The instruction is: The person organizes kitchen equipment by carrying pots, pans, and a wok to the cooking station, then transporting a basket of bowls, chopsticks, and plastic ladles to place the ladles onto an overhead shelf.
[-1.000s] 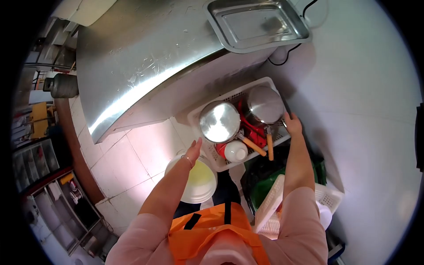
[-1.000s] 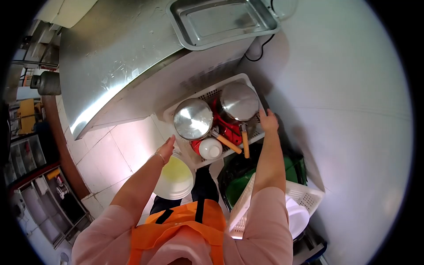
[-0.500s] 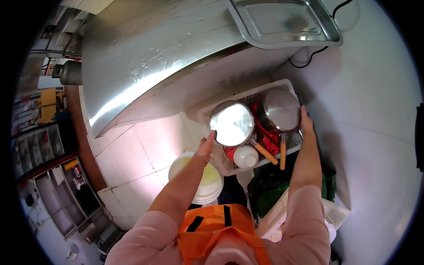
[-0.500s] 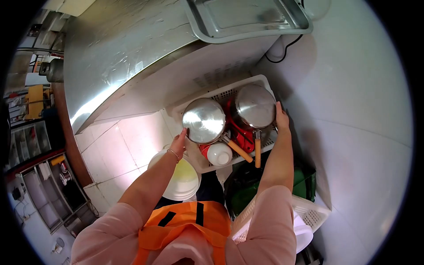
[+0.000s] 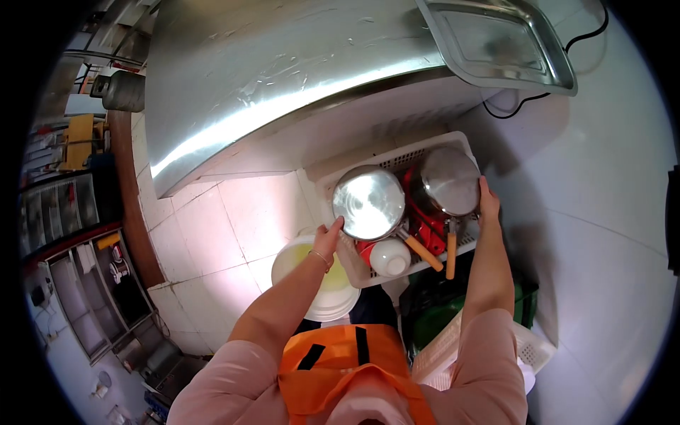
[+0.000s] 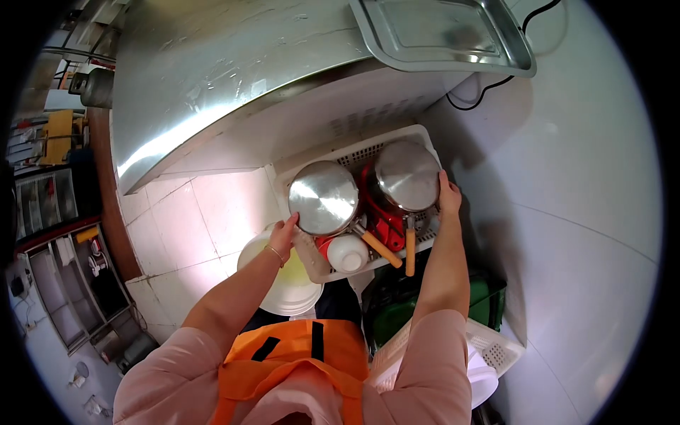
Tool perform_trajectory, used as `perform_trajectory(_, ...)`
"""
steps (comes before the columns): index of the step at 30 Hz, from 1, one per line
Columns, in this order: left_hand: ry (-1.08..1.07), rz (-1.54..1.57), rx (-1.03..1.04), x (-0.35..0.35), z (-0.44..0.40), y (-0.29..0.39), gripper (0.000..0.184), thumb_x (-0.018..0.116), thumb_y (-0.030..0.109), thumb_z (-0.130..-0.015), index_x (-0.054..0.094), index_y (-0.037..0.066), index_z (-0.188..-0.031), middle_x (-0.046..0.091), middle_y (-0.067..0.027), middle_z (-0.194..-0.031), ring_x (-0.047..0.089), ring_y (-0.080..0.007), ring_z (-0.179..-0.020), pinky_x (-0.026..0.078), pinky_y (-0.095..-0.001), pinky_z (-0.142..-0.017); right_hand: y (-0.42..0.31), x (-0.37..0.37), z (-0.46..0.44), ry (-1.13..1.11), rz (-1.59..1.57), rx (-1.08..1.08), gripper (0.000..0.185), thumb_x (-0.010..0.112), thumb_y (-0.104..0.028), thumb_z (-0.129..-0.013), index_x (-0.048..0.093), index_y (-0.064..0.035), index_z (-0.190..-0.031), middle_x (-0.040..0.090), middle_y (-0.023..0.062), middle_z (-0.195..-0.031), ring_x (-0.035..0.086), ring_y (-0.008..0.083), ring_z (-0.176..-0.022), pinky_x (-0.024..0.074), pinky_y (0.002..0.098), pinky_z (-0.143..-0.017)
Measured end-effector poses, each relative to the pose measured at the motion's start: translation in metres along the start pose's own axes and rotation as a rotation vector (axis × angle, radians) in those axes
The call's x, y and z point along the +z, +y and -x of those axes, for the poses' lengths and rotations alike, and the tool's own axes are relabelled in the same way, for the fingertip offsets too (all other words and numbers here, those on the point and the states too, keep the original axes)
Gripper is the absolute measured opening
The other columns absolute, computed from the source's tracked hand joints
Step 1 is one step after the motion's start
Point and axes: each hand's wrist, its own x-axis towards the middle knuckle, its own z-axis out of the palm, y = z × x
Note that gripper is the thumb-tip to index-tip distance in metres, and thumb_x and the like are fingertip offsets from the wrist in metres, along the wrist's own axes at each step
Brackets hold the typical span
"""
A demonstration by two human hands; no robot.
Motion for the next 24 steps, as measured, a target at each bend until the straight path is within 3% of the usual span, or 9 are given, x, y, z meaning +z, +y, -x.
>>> perform_trajectory(9, 0.05, 0.164, 0.017, -0.068, 0.064, -0.011, 0.079, 0.063, 0.052, -0.076, 0.033, 0.001, -0.129, 0.046, -0.0093, -0.122, 0.044, -0.0209, -0.11, 0.034, -0.0435, -0.09, 0.002, 0.042, 0.049, -0.098, 0.08, -0.06, 0.068, 0.069, -0.047, -0.074, 0.056, 0.0102, -0.108, 0.061, 0.0148, -0.102, 0.056, 0.0199, -0.092, 0.0436, 0.028, -0.081)
perform_trajectory(14, 0.078, 0.232, 0.058, -0.126, 0.109, -0.027, 0.051, 0.063, 0.044, -0.08, 0.047, 0.01, -0.114, 0.054, -0.003, -0.103, 0.049, -0.0146, -0.091, 0.039, -0.0315, -0.075, -0.022, 0.057, 0.131, -0.158, 0.053, -0.085, 0.067, 0.069, -0.046, -0.074, 0.056, 0.0092, -0.108, 0.06, 0.0142, -0.102, 0.056, 0.0196, -0.092, 0.0437, 0.028, -0.08)
perform_trajectory(15, 0.151, 0.247, 0.056, -0.135, 0.122, -0.025, 0.05, 0.062, 0.04, -0.081, 0.047, 0.007, -0.115, 0.055, -0.004, -0.1, 0.05, -0.0135, -0.087, 0.039, -0.0274, -0.071, -0.024, 0.062, 0.147, -0.145, 0.068, -0.101, 0.064, 0.068, -0.045, -0.076, 0.056, 0.0093, -0.108, 0.061, 0.0127, -0.101, 0.056, 0.0185, -0.092, 0.0438, 0.0278, -0.079)
perform_trajectory(19, 0.228, 0.3, 0.139, -0.185, 0.177, -0.019, 0.057, 0.065, 0.035, -0.081, 0.044, -0.005, -0.115, 0.054, -0.01, -0.099, 0.052, -0.0165, -0.087, 0.044, -0.0297, -0.076, -0.048, 0.068, 0.233, -0.222, -0.007, -0.01, 0.06, 0.065, -0.043, -0.079, 0.056, 0.0085, -0.108, 0.061, 0.0111, -0.102, 0.056, 0.0175, -0.092, 0.0439, 0.0278, -0.079)
perform_trajectory(24, 0.261, 0.299, 0.208, -0.257, 0.233, -0.009, 0.054, 0.067, 0.031, -0.08, 0.044, -0.007, -0.111, 0.054, -0.0126, -0.098, 0.053, -0.0185, -0.087, 0.046, -0.0307, -0.075, -0.036, 0.059, 0.333, -0.204, -0.157, 0.048, 0.058, 0.061, -0.041, -0.083, 0.053, 0.0073, -0.114, 0.058, 0.0113, -0.108, 0.055, 0.0183, -0.097, 0.0433, 0.0278, -0.082)
